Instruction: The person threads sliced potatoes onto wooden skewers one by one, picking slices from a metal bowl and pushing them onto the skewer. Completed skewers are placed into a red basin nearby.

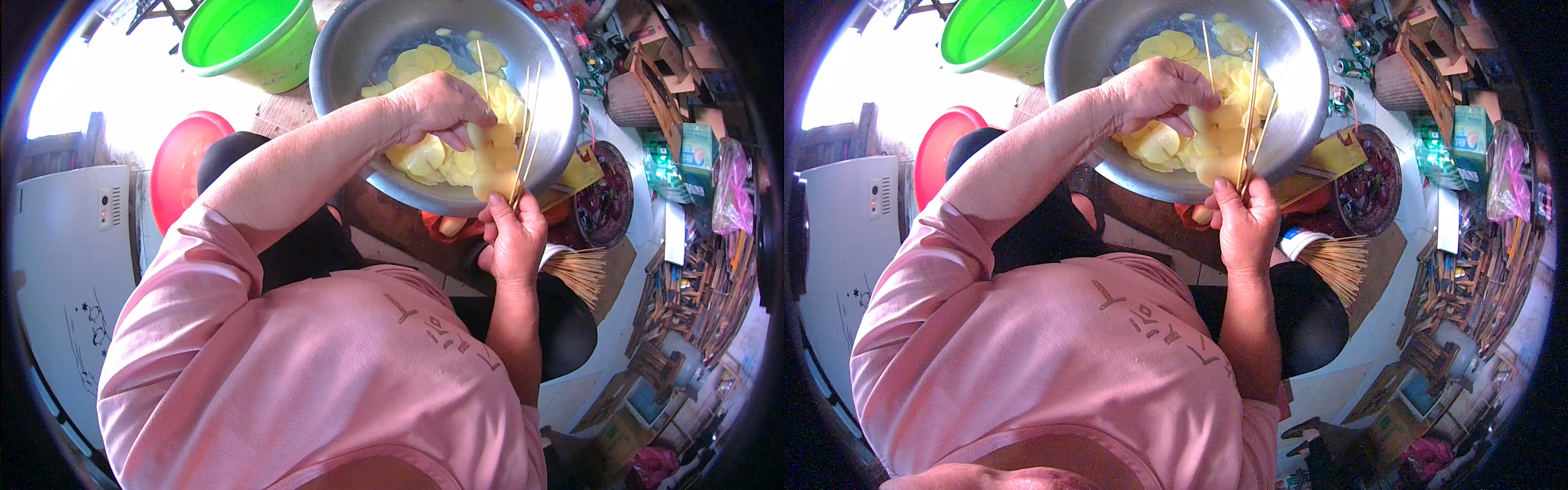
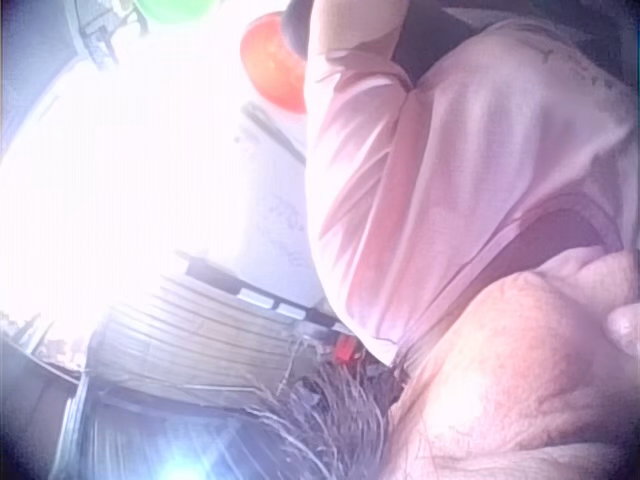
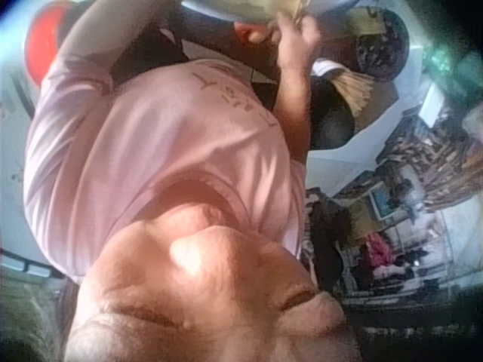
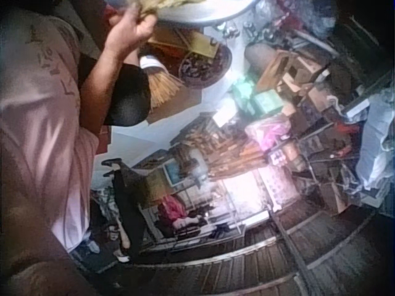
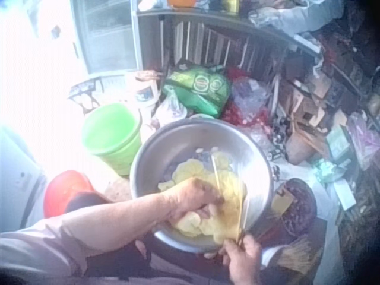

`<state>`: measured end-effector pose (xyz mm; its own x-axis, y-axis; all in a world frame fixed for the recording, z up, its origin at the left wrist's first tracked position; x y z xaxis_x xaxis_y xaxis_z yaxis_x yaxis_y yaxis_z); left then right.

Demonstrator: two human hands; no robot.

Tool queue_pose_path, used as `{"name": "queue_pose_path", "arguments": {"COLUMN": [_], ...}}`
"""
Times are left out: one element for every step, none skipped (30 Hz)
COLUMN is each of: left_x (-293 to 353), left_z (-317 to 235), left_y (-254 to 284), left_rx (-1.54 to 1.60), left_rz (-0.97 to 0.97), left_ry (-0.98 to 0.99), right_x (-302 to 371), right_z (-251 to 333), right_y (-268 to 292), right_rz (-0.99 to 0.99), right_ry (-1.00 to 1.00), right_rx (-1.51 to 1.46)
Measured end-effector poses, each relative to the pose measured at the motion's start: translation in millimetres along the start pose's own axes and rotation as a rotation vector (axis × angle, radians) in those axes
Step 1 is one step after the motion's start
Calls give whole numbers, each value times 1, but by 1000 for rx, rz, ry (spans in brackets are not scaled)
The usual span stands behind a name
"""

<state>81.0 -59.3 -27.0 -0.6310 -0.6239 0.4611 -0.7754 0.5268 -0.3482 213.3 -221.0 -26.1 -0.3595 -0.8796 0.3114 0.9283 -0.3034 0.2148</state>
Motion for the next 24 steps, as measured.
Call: {"name": "queue_pose_path", "arguments": {"left_x": [1, -1, -5, -9, -12, -23, -34, -40, -46, -51, -46, -46, -47, -47, -49, -53, -53, -55, -56, -56, -57, -57, -54, -52], "left_z": [-2, -3, -7, -9, -12, -11, -7, -4, -1, 3, 7, 14, 21, 25, 27, 33, 34, 34, 36, 37, 37, 37, 33, 31], "left_y": [0, 3, 8, 14, 20, 30, 40, 42, 44, 45, 35, 30, 25, 20, 18, 17, 14, 12, 11, 10, 10, 11, 9, 9], "left_rx": [-15, 6, 28, 49, -16, -168, -320, -507, -694, -881, -955, -1032, -1109, -1172, -1209, -1246, -1283, -1294, -1288, -1283, -1279, -1298, -1317, -1336], "left_rz": [3, -26, -54, -83, -148, -218, -288, -278, -267, -255, -223, -219, -215, -173, -165, -156, -148, -109, -102, -95, -88, -96, -102, -109], "left_ry": [6, -19, -44, -69, -149, -208, -267, -277, -287, -294, -252, -253, -255, -172, -212, -253, -292, -269, -274, -279, -285, -274, -264, -253], "right_x": [0, 0, -1, -1, -1, -2, -1, -1, -1, -2, -2, -3, -2, -2, -1, -1, -2, -1, -1, -1, -1, -1, 0, 0], "right_z": [-1, -1, 0, 1, 2, 1, 1, 1, 2, 2, 1, 0, -1, -1, -1, -1, -2, -4, -5, -5, -6, -6, -5, -5], "right_y": [1, 1, 2, 3, 4, 3, 4, 5, 6, 8, 10, 12, 12, 12, 12, 13, 14, 14, 15, 15, 16, 15, 15, 15], "right_rz": [-12, -19, -30, -41, -54, -91, -97, -104, -110, -104, -100, -96, -101, -106, -110, -107, -104, -100, -94, -89, -84, -82, -81, -81], "right_ry": [-5, -9, -4, 0, 4, 13, 6, 1, -4, 3, 5, 7, -3, -13, -22, -12, -3, 6, 7, 9, 12, 12, 12, 12], "right_rx": [2, 3, -12, -26, -39, -75, -70, -67, -65, -57, -48, -40, -45, -51, -57, -57, -59, -60, -60, -61, -63, -63, -62, -61]}}
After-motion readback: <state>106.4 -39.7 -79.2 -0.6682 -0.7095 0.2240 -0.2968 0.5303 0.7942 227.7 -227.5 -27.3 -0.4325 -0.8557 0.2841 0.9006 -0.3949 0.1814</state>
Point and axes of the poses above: each hand's wrist, its own x-axis away from the middle knuckle, its own y-axis out of the back of the hand, z = x × y, the point moved 3 cm from there along -x, towards the middle knuckle, and after that the axes turned 10 degrees about x, right-handed, at the moved point
